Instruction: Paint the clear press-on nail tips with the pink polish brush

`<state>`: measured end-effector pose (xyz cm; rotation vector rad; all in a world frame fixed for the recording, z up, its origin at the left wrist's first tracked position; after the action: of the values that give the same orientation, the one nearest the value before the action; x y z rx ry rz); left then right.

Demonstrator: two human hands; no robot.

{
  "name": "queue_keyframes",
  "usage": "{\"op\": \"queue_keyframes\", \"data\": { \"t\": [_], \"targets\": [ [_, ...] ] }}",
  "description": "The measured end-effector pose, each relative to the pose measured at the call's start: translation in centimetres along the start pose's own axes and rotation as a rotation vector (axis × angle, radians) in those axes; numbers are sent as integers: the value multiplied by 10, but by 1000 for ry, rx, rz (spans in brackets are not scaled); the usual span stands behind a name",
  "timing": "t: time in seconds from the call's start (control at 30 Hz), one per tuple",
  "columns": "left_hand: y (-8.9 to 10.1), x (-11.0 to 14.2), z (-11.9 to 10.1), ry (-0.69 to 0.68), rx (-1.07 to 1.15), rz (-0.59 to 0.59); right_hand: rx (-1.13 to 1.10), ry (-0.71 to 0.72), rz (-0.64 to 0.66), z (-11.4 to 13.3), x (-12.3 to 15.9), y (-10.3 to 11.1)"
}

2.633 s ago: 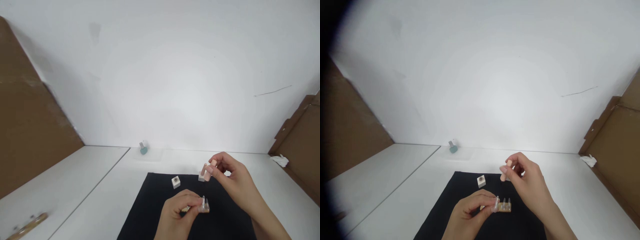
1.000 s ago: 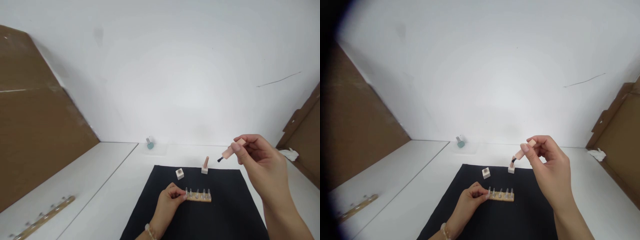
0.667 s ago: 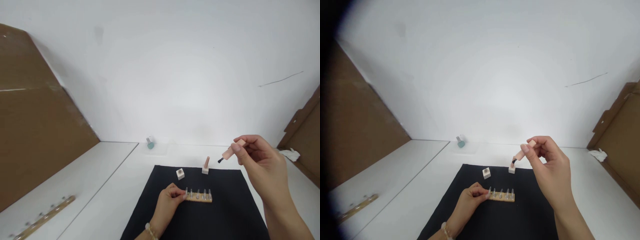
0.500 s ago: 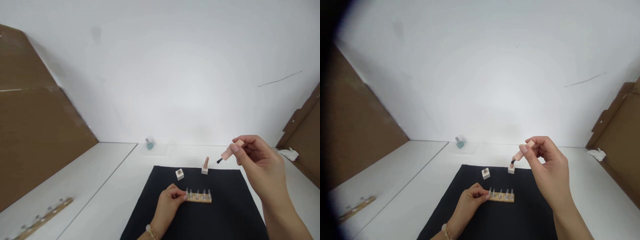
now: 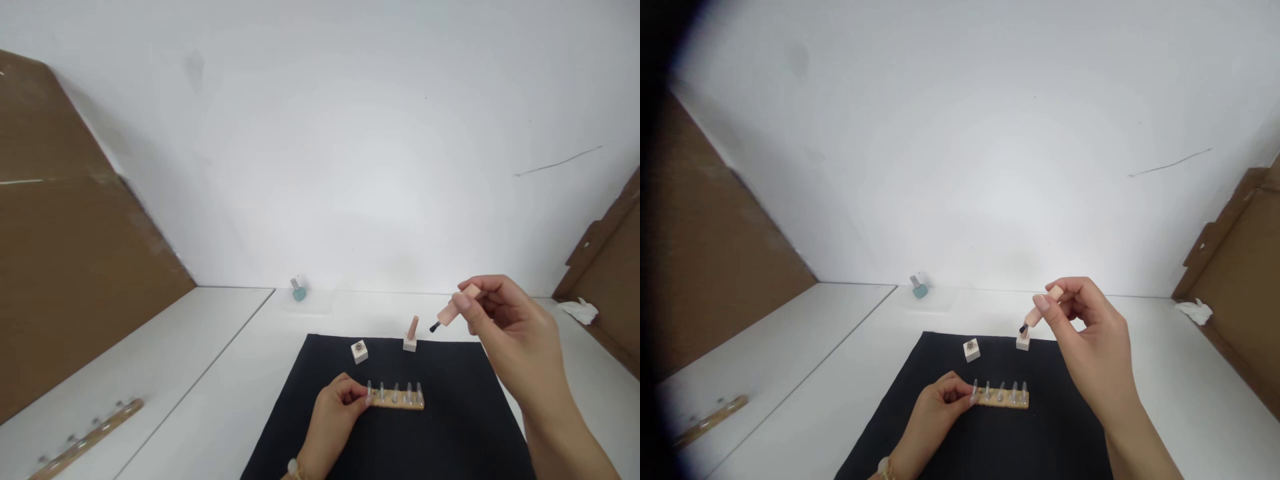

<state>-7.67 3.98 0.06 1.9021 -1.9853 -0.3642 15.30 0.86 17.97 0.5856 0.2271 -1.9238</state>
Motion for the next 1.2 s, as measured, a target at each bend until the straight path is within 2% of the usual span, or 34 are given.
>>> {"op": "queue_keyframes", "data": {
  "t": [0.2, 0.43, 0.73, 0.83, 1.03, 1.2],
  "targets": [
    [-2, 0, 5, -5, -16, -12, 6, 9, 52, -3, 3, -11],
    [-2, -4, 7, 1, -7, 27, 22, -7, 10, -2, 5, -13],
    [-1, -1, 0, 10, -9, 42, 31, -16, 26, -3, 4, -14],
    [-1, -1, 0, 10, -19, 43, 13, -11, 54, -8, 4, -16],
    [-4, 1, 2, 21, -24, 62, -44, -63, 188, -18, 7, -25],
    [4, 4, 7, 46, 3, 141, -32, -86, 193, -19, 7, -26]
  ]
}}
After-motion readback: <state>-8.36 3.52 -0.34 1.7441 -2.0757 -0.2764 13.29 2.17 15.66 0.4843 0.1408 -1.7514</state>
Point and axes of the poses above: each hand's wrist, its own x-axis away from the middle knuckle, its own y-axis out of the back of the hand, z = x × y, the point moved 1 cm from there along -x, towards the middle knuckle, and after that the axes turned 8 degrees about -x, right-handed, at the moved point
